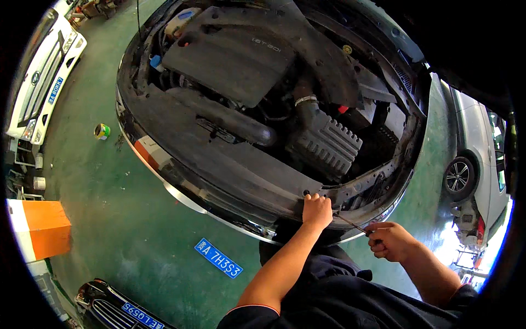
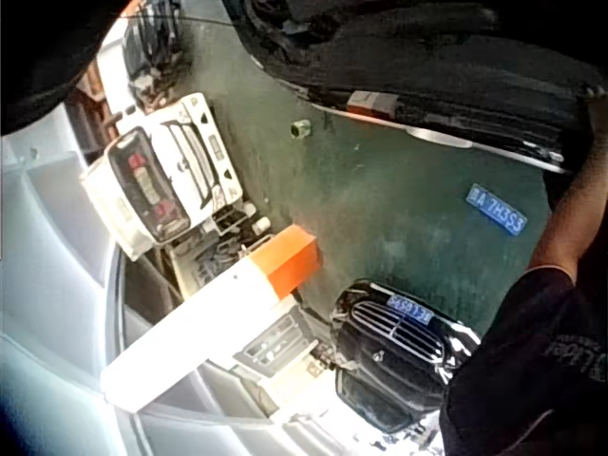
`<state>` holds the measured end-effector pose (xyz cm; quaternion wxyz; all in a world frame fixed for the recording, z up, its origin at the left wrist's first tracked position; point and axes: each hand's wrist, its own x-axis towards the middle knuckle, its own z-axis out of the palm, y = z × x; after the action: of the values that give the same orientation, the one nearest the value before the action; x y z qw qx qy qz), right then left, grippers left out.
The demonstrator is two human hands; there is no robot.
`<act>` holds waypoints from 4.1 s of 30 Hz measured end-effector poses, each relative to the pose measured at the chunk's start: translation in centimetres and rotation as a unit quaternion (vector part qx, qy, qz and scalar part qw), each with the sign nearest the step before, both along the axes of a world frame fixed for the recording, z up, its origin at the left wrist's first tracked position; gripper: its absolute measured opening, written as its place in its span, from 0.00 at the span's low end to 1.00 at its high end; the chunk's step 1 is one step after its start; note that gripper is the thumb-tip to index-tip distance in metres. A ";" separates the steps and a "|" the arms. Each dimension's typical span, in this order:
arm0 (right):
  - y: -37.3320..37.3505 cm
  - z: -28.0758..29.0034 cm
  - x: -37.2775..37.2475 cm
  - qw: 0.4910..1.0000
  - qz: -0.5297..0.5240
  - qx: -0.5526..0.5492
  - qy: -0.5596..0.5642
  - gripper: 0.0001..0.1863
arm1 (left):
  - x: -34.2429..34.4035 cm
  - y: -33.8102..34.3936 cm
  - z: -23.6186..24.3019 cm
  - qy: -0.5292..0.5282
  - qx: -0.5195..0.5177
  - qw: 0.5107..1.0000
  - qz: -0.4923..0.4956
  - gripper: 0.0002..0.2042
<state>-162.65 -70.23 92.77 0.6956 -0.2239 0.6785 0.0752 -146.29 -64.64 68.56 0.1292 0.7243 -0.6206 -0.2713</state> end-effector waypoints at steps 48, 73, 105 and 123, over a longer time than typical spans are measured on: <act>24.1 1.7 31.7 0.863 0.380 -0.269 -0.197 0.30 | 43.7 29.5 11.6 0.791 -0.122 0.405 0.441 0.08; 18.3 -0.5 39.3 0.930 0.196 -0.301 -0.075 0.31 | 49.8 9.3 7.7 0.686 0.154 0.555 0.445 0.07; 8.1 4.2 52.6 0.850 0.319 -0.390 0.155 0.25 | 47.5 3.2 3.4 0.753 0.422 0.370 0.343 0.06; 10.9 1.8 51.2 0.772 0.262 -0.529 0.236 0.22 | 48.7 2.0 3.1 0.720 0.470 0.413 0.301 0.09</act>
<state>-111.49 -59.31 94.56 0.2383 -0.7007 0.6692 -0.0658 -97.58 -62.63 71.65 0.2411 0.3511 0.1826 -0.8862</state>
